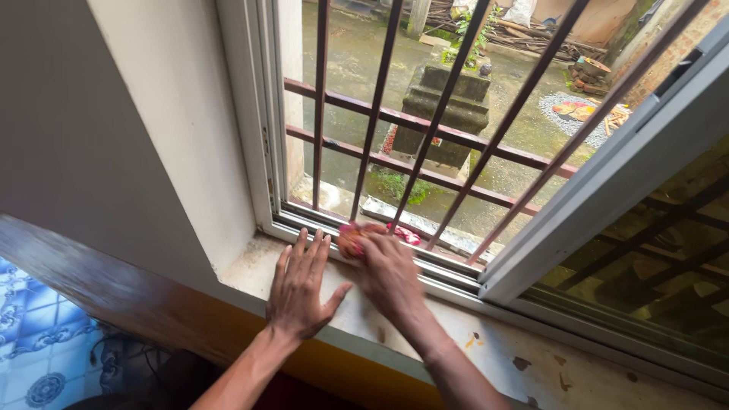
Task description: The person wipes the edges and glass of a window frame using a cloth, then slides the window open and closed to clean the tracks.
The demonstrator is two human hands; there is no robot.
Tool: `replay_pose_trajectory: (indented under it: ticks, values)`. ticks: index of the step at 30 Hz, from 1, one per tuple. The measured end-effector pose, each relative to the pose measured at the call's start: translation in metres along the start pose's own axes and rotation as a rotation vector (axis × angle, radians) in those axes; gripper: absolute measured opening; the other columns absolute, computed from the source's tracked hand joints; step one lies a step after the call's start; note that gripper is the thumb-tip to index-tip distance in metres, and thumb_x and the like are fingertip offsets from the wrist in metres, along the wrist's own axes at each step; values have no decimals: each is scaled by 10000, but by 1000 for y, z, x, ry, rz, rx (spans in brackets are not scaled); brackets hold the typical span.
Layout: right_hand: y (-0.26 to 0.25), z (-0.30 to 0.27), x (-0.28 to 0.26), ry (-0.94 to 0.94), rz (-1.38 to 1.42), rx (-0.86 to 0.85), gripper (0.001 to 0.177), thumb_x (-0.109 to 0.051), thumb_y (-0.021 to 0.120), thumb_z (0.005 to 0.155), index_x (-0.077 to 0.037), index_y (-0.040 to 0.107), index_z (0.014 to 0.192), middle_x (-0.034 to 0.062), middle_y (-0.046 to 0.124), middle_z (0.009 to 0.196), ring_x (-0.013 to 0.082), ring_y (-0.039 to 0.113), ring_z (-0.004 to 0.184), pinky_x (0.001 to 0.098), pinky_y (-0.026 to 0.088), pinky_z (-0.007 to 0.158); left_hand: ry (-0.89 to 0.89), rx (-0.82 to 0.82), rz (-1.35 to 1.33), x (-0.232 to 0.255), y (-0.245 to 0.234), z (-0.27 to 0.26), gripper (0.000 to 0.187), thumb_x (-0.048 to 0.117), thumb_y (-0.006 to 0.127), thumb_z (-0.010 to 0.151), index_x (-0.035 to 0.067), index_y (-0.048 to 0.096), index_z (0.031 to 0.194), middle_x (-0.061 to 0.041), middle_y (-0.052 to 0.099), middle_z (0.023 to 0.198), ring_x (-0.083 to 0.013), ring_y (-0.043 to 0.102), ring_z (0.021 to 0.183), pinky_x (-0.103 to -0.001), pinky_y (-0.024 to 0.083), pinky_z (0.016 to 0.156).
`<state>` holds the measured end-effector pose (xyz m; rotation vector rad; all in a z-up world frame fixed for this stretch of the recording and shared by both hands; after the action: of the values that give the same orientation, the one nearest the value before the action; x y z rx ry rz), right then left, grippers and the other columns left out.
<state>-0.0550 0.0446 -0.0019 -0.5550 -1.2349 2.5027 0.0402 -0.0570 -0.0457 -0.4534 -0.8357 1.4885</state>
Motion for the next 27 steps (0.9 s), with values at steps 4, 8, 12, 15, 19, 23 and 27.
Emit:
replay_pose_trajectory:
  ticks: [4, 8, 12, 15, 19, 23, 27]
  values:
    - [-29, -37, 46, 235, -129, -115, 364, -211, 689, 869, -62, 682, 1201, 157, 672, 1212, 313, 637, 1104, 463, 476, 968, -51, -42, -6, -3, 7, 3, 1034, 672, 565, 859, -22, 247, 1556, -198, 244, 1640, -363, 174, 1526, -533, 141, 1213]
    - [-53, -53, 58, 296, -212, 76, 360, -163, 702, 837, -37, 680, 1173, 166, 678, 1218, 322, 644, 1102, 471, 486, 962, -93, -120, -3, -4, 11, 6, 1063, 673, 588, 837, -17, 216, 1555, -201, 202, 1645, -363, 150, 1524, -528, 129, 1213]
    - [-28, -24, 15, 208, -94, 86, 535, -32, 637, 876, -82, 627, 1409, 129, 681, 1193, 316, 632, 1071, 476, 489, 941, -111, -167, 4, -4, 13, 8, 1075, 678, 595, 817, 5, 212, 1564, -191, 186, 1647, -360, 150, 1519, -532, 128, 1204]
    - [-20, -9, -11, 77, -92, -5, 673, -61, 713, 720, -91, 617, 1386, 189, 647, 1190, 370, 600, 1041, 498, 478, 889, -85, -207, 17, -4, 17, 7, 1040, 678, 589, 821, 10, 251, 1542, -179, 231, 1629, -365, 176, 1497, -542, 153, 1176]
    - [-36, -35, 18, 86, -87, 63, 441, -45, 740, 780, -123, 682, 1211, 156, 663, 1230, 338, 640, 1075, 471, 520, 927, -47, -277, 59, -29, 24, 6, 893, 678, 540, 899, 79, 340, 1531, -118, 329, 1617, -278, 257, 1517, -542, 188, 1219]
    - [-51, -66, 62, 297, -109, 269, 342, -14, 736, 865, -90, 679, 1194, 174, 645, 1232, 337, 667, 1071, 434, 580, 922, 1, -133, 41, -35, 21, 5, 864, 650, 535, 891, 67, 384, 1511, -133, 373, 1593, -288, 289, 1502, -520, 207, 1200]
    - [-80, -78, 80, 474, 87, 553, 242, 24, 684, 921, -56, 667, 1148, 181, 554, 1262, 290, 652, 1111, 353, 659, 867, 4, -121, 35, -32, 21, 1, 865, 658, 516, 894, 68, 391, 1513, -126, 386, 1591, -278, 296, 1499, -495, 196, 1202]
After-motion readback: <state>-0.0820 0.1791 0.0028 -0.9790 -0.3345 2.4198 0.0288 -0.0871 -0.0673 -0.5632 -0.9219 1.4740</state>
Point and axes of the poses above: each hand's wrist, its own z-axis towards the middle knuckle, its own y-axis out of the palm, x = y × z, the point moved 9 cm from there along z, towards the middle knuckle
